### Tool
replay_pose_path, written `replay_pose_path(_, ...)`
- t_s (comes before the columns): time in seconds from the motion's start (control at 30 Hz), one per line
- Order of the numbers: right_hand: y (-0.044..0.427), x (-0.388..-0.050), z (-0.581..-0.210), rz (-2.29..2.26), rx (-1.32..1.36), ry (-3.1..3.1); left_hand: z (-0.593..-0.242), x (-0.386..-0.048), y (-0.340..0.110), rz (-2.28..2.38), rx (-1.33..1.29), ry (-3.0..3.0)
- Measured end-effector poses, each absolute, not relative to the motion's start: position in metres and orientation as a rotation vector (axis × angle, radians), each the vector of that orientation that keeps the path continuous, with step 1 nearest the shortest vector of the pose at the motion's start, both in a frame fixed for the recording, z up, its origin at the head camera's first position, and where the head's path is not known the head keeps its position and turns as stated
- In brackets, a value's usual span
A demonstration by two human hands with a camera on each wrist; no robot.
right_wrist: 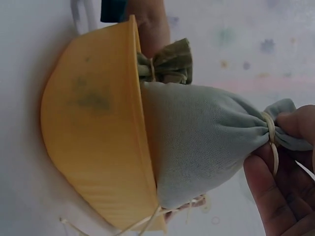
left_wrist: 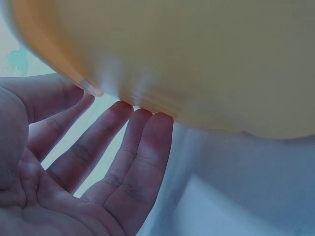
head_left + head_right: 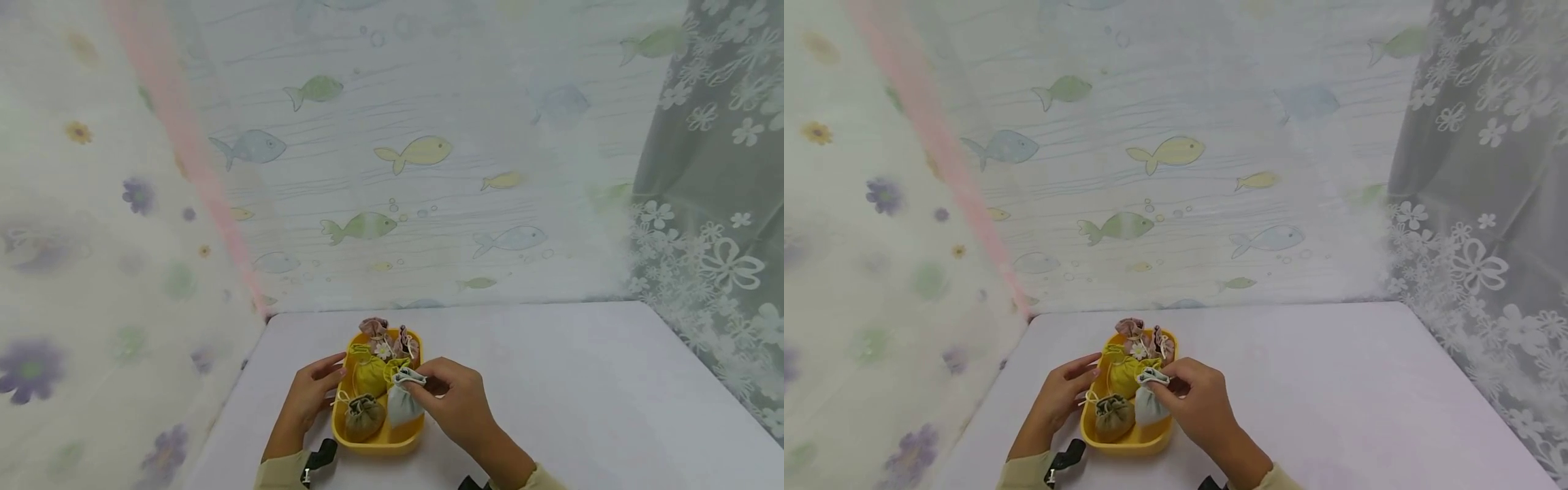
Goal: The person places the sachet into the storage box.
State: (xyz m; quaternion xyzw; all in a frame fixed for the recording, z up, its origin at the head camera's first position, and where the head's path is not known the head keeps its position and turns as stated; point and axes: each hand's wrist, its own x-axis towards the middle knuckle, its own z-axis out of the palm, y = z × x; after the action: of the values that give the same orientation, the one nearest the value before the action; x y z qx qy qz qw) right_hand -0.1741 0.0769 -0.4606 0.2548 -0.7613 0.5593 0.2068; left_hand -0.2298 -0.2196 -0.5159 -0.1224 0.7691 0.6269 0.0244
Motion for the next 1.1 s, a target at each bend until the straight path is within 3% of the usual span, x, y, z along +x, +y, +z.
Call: replay_pose_path(1.1,0.064,-0.170,-0.484,1.532,0.886,-2.208,-0.514,-0.230,-0.218,1.955,-0.368,2.369)
